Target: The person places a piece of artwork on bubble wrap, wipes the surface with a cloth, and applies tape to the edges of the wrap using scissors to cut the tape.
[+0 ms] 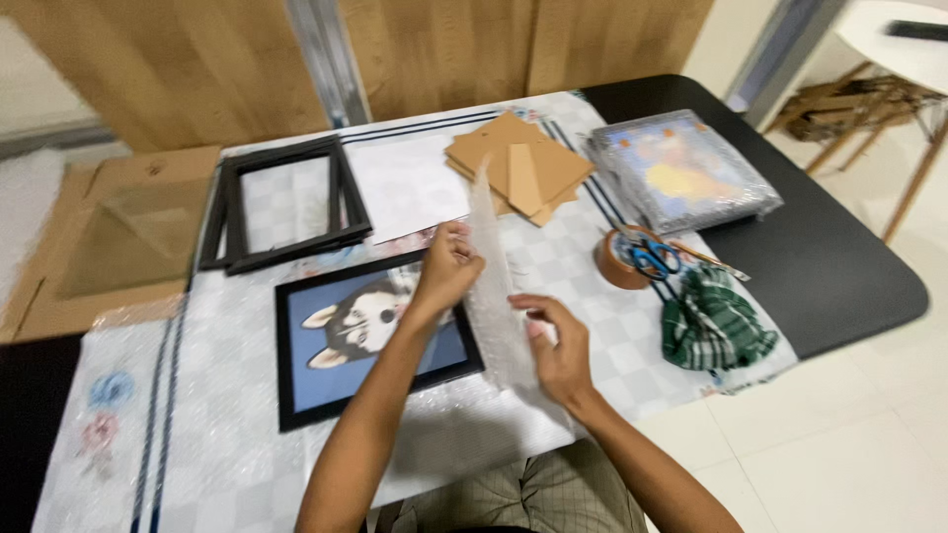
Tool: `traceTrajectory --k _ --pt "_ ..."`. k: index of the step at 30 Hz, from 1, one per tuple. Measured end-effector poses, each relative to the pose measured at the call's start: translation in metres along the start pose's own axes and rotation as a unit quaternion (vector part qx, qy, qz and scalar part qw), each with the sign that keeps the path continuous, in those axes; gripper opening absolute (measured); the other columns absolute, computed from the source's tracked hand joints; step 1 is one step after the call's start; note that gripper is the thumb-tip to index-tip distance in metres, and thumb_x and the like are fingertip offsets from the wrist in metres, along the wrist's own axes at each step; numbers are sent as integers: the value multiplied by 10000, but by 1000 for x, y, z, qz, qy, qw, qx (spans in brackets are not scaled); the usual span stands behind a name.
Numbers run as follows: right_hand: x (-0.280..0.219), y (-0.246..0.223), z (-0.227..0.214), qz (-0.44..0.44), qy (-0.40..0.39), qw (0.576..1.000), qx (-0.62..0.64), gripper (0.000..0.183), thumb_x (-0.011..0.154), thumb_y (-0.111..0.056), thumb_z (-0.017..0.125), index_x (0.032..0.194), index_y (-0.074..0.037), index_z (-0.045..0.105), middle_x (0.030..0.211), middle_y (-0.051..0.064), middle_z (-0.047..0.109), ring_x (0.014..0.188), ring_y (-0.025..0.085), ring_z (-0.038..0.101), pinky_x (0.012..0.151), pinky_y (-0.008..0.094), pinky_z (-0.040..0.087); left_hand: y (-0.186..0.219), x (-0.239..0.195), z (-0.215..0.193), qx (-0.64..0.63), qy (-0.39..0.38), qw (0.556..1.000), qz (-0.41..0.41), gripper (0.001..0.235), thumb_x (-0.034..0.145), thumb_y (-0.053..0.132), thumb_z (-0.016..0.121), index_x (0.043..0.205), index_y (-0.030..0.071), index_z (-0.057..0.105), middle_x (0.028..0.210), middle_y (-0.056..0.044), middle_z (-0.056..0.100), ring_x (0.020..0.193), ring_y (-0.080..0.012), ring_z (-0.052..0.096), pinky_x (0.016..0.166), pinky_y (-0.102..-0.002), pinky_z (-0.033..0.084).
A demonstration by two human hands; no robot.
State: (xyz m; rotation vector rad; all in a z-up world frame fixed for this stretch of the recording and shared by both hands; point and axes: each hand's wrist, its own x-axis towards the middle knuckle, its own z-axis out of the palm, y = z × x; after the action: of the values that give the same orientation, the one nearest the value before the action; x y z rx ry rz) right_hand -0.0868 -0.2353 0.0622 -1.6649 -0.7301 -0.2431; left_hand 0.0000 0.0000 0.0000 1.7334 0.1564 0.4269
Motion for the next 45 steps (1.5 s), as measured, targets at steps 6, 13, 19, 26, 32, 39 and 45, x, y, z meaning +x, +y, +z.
traceTrajectory --k 6,13,19,26,32,39,45 --pt "42 30 40 -29 -112 993 -36 261 1077 -198 554 1136 -49 760 1202 221 739 1212 455 658 1054 564 500 59 -63 -114 11 60 995 -84 633 748 20 667 1356 35 494 870 -127 638 731 -232 728 622 -335 581" --pt "45 32 100 -72 -288 955 -10 249 1026 -203 627 1189 -69 760 1193 190 765 1187 433 684 1036 559 506 15 -97 -194 130 113 976 -132 608 783 113 709 1349 22 508 931 -180 695 884 -298 729 750 -416 579" --pt "49 36 131 -193 -359 901 -149 270 942 -254 727 1155 -90 746 1144 154 747 1156 396 667 1012 534 501 5 -131 -223 299 114 920 -225 762 763 267 729 1463 127 463 1191 -213 746 1209 -413 702 1037 -545 543" --pt "66 40 159 -190 -399 873 -204 306 893 -338 768 1144 -163 773 1023 92 732 1052 329 672 1048 507 484 12 -162 -243 437 129 870 -190 701 819 335 774 1435 93 544 1288 -207 599 1292 -447 542 1034 -560 467" --pt "69 35 189 -190 -428 859 -206 264 854 -398 796 1027 -200 769 1059 51 688 1059 280 644 1082 510 458 9 -177 -248 397 126 893 -171 615 875 324 769 1408 54 622 1313 -174 538 1328 -403 448 1085 -529 369" --pt "70 43 221 -245 -443 828 -240 345 837 -526 754 1027 -244 701 1196 17 664 1088 261 641 1035 505 492 -5 -180 -249 404 134 894 -139 579 883 381 756 1366 77 659 1289 -144 516 1283 -386 442 1060 -531 336" --pt "75 30 224 -282 -455 806 -254 494 786 -519 736 1197 -246 759 1160 75 637 1042 315 629 1033 542 488 -24 -184 -251 421 151 889 -97 524 933 413 696 1368 124 658 1260 -106 497 1252 -355 440 1047 -517 332"
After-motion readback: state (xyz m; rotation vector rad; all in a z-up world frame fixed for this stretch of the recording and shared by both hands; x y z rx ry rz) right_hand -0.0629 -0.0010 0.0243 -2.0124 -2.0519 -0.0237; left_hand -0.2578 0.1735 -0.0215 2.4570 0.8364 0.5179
